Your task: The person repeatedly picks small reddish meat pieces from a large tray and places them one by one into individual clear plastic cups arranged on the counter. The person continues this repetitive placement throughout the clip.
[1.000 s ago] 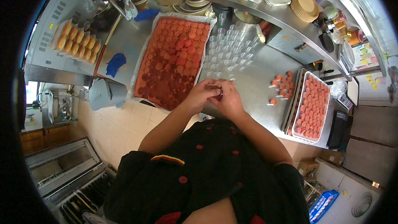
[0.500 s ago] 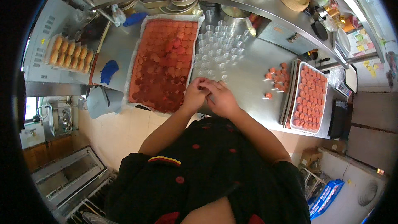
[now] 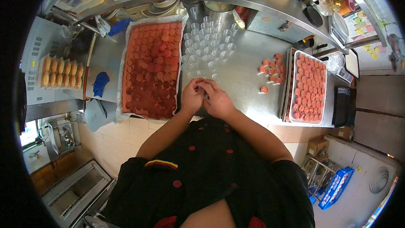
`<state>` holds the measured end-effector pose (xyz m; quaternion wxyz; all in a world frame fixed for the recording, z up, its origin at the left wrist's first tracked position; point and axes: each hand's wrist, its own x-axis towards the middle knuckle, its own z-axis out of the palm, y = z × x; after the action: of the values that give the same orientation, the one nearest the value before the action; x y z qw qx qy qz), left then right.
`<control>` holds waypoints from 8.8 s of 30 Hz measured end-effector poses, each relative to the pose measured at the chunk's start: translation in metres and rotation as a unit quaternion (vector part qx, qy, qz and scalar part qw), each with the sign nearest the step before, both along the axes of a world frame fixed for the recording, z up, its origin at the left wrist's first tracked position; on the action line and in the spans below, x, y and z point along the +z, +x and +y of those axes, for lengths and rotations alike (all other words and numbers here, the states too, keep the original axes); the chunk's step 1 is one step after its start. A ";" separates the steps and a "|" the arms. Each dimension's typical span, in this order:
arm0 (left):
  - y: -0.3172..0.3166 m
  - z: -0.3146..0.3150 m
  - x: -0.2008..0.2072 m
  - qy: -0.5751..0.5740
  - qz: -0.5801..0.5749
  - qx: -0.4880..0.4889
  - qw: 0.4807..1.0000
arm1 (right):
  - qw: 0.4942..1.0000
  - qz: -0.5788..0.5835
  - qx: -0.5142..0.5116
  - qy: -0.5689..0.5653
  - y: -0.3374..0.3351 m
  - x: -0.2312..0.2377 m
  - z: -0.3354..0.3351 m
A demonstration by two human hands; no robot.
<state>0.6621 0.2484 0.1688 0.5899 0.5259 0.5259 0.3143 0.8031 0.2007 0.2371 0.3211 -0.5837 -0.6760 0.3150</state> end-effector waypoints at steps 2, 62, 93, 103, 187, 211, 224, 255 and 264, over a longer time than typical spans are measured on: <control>0.004 0.000 -0.003 0.002 -0.024 0.001 1.000 | 1.000 -0.007 -0.011 0.017 0.006 -0.007 -0.001; -0.043 0.006 0.059 0.295 0.103 -0.053 0.948 | 0.995 0.082 -0.058 -0.013 -0.011 -0.009 0.014; -0.025 -0.004 -0.002 0.028 0.117 -0.044 0.992 | 0.997 -0.064 0.024 0.025 -0.026 -0.032 0.003; -0.013 0.005 -0.016 -0.084 0.023 -0.028 0.996 | 0.997 -0.053 0.000 -0.059 -0.010 -0.024 -0.001; -0.036 -0.011 0.033 -0.218 -0.294 0.088 0.926 | 0.998 -0.004 0.031 0.061 -0.034 0.004 0.007; -0.003 -0.005 -0.013 -0.069 -0.098 0.092 0.989 | 0.994 -0.024 -0.038 -0.095 -0.012 -0.017 0.009; -0.130 0.141 -0.109 0.102 0.441 0.214 0.866 | 0.894 -0.221 -0.276 -0.275 0.185 -0.136 0.019; -0.036 0.041 0.051 0.105 -0.097 -0.017 0.990 | 0.990 0.108 -0.020 -0.092 0.018 -0.029 0.051; -0.041 0.019 0.075 0.349 0.115 -0.099 0.925 | 0.997 0.068 -0.038 -0.026 0.003 0.004 0.021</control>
<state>0.6211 0.2674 0.2442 0.3323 0.7808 0.3922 0.3552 0.8066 0.2216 0.2408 0.3630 -0.5942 -0.6214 0.3592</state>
